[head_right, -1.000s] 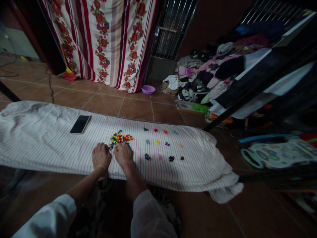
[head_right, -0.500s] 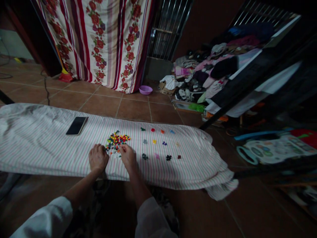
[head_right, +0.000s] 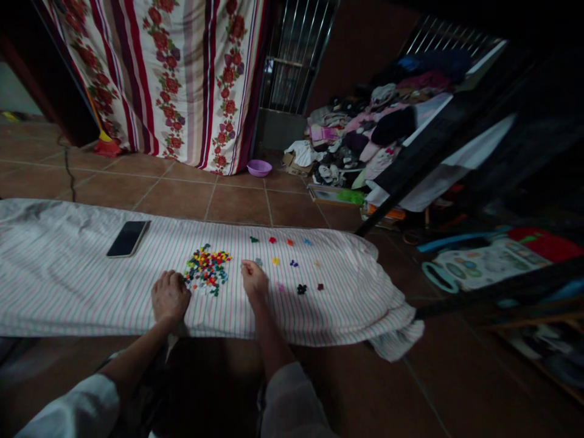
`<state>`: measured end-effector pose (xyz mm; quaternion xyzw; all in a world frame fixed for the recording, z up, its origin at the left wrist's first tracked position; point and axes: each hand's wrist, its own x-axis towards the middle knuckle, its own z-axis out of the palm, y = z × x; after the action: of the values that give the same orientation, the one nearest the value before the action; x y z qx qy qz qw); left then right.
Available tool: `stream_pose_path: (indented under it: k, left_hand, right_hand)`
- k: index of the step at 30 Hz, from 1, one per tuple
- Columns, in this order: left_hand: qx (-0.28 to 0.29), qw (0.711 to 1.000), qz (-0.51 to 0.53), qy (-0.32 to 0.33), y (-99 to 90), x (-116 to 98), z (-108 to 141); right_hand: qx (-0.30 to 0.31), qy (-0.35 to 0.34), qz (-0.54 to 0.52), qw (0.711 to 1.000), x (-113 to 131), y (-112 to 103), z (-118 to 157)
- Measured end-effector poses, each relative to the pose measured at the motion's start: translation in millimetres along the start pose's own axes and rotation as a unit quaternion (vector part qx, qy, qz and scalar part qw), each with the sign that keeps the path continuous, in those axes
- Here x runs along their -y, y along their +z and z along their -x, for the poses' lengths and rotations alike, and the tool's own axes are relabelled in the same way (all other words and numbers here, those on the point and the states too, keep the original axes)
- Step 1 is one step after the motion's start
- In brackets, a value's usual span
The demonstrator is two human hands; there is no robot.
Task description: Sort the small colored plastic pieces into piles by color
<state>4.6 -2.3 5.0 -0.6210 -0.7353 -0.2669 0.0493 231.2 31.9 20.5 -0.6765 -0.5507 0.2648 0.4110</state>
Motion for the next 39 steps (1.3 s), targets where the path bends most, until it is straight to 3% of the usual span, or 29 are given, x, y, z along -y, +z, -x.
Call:
stream_pose_path:
  k: [4, 9, 21, 39]
  left_hand:
    - [-0.003, 1.000, -0.008, 0.007, 0.8, 0.8, 0.5]
    - [-0.005, 1.000, -0.010, 0.014, 2.2, 2.2, 0.8]
    - [0.007, 1.000, -0.005, -0.001, 2.0, 0.5, -0.1]
    - [0.002, 1.000, 0.010, -0.003, 1.5, -0.2, 0.0]
  right_hand:
    - [-0.053, 0.041, 0.027, 0.997, -14.0, -31.0, -19.2]
    - [-0.045, 0.040, 0.095, 0.994, -26.4, -52.0, -36.1]
    - [-0.018, 0.037, 0.243, 0.969, -28.1, -41.6, -53.2]
    - [0.004, 0.008, 0.266, 0.964, -25.7, -38.0, -41.8]
